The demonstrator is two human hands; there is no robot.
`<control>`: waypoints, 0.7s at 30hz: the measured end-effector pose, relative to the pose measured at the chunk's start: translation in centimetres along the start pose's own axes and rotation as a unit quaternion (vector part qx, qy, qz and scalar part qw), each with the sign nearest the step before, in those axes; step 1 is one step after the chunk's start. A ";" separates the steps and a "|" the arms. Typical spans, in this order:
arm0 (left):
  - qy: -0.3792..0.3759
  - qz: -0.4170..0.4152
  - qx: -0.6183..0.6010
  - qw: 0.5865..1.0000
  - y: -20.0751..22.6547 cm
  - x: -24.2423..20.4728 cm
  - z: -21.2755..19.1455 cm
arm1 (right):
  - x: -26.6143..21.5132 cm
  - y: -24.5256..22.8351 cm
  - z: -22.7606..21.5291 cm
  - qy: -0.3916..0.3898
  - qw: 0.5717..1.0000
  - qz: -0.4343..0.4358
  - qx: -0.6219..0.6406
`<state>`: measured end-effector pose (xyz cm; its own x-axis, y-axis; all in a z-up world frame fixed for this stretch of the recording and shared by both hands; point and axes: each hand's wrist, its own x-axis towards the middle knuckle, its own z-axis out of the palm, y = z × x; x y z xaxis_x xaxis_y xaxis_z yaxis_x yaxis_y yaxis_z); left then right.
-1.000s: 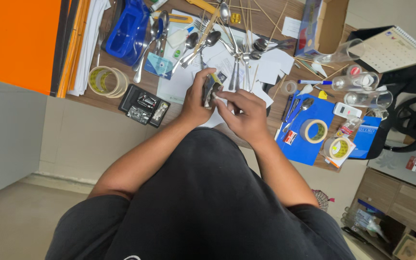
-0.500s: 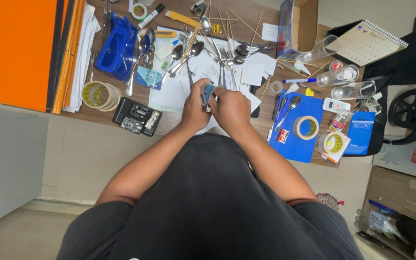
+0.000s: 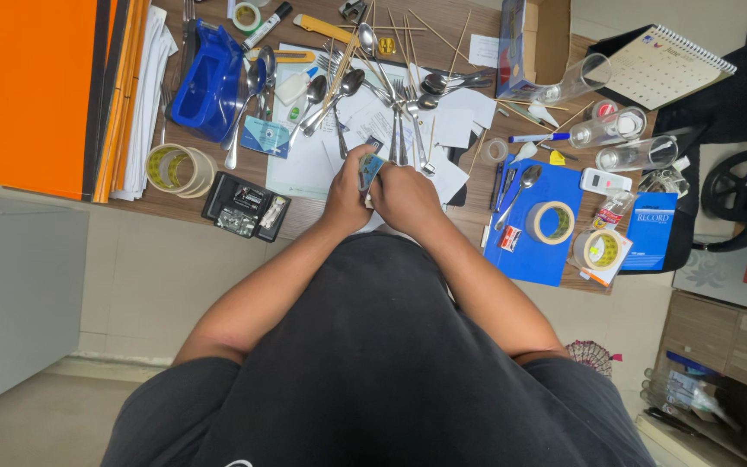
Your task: The person assembles various small components on a cluttered desk, including attaching a small circuit board to a black plastic housing and handling wooden skewers and tape.
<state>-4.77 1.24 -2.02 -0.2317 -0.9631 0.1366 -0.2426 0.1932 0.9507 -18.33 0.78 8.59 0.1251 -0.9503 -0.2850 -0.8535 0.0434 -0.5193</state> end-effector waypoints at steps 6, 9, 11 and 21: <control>-0.011 -0.024 -0.014 1.000 0.0 0.1 -0.1 | -0.3 -0.3 -0.5 0.031 0.999 -0.038 0.014; -0.012 -0.033 -0.019 0.999 -0.1 0.2 0.0 | -0.3 -0.2 -0.6 0.049 0.997 -0.052 0.010; -0.011 -0.038 -0.018 0.999 -0.1 0.3 0.0 | -0.2 -0.2 -0.7 0.057 0.997 -0.060 0.008; 0.002 -0.008 -0.040 0.999 -0.2 0.2 0.6 | -0.5 -0.9 -1.1 0.105 0.993 -0.055 -0.018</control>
<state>-5.34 1.11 -2.32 -0.2242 -0.9670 0.1213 -0.1703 0.1615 0.9721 -18.18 0.86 10.11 0.1127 -0.9923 -0.0519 -0.8583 -0.0709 -0.5083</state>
